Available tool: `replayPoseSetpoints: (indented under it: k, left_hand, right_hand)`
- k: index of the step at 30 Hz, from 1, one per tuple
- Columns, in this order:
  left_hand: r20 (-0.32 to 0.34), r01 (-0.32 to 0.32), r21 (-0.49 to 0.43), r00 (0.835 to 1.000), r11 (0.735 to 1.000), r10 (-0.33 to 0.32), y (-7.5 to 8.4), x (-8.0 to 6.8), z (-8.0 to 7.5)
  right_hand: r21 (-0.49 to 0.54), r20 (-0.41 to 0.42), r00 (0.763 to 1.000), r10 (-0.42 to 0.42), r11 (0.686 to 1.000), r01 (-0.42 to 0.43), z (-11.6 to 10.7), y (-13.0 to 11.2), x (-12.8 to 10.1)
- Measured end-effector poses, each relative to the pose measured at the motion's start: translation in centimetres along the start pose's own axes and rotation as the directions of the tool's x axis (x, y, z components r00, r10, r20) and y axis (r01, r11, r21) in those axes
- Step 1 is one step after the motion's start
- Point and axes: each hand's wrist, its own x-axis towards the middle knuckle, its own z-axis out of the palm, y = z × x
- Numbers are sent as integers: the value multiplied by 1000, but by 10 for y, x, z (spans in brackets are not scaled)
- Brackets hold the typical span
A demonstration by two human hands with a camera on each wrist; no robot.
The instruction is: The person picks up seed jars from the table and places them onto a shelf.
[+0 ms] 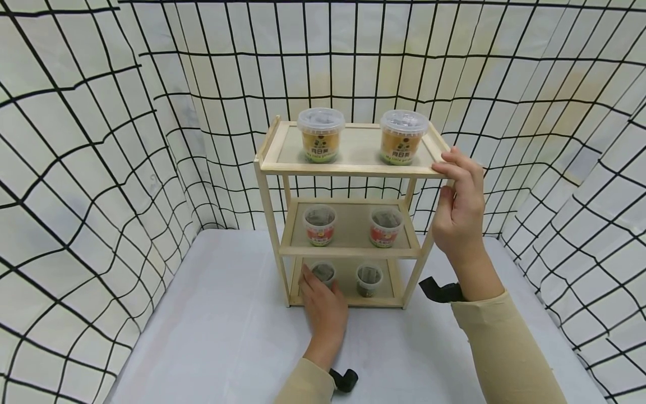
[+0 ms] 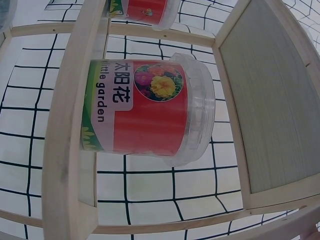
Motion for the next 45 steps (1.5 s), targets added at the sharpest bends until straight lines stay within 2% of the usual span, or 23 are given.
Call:
replayPoseSetpoints:
  k: [9,16,22,32,40,45]
  left_hand:
    - [-38,8,49,999,999,-6,-1,-1,1]
    - [36,47,5,998,999,-47,-4,-4,-2]
    - [75,30,-47,997,998,-26,-7,-4,-2]
    - [40,14,-56,999,998,-11,-6,0,-2]
    - [37,-9,-38,999,999,10,-6,-1,-3]
    - [41,-14,-32,999,999,15,-7,-1,-3]
  right_hand:
    - [6,-6,1000,2,1000,-2,0,-9,2]
    - [11,-12,1000,1,1000,-1,0,-13,4]
    - [11,-13,1000,1,1000,-1,0,-11,4]
    - [12,-12,1000,4,1000,-4,0,-7,3]
    - [-7,-1,1000,-2,1000,2,-1,-18,5]
    - [-12,2,1000,2,1000,-2,0,-13,3]
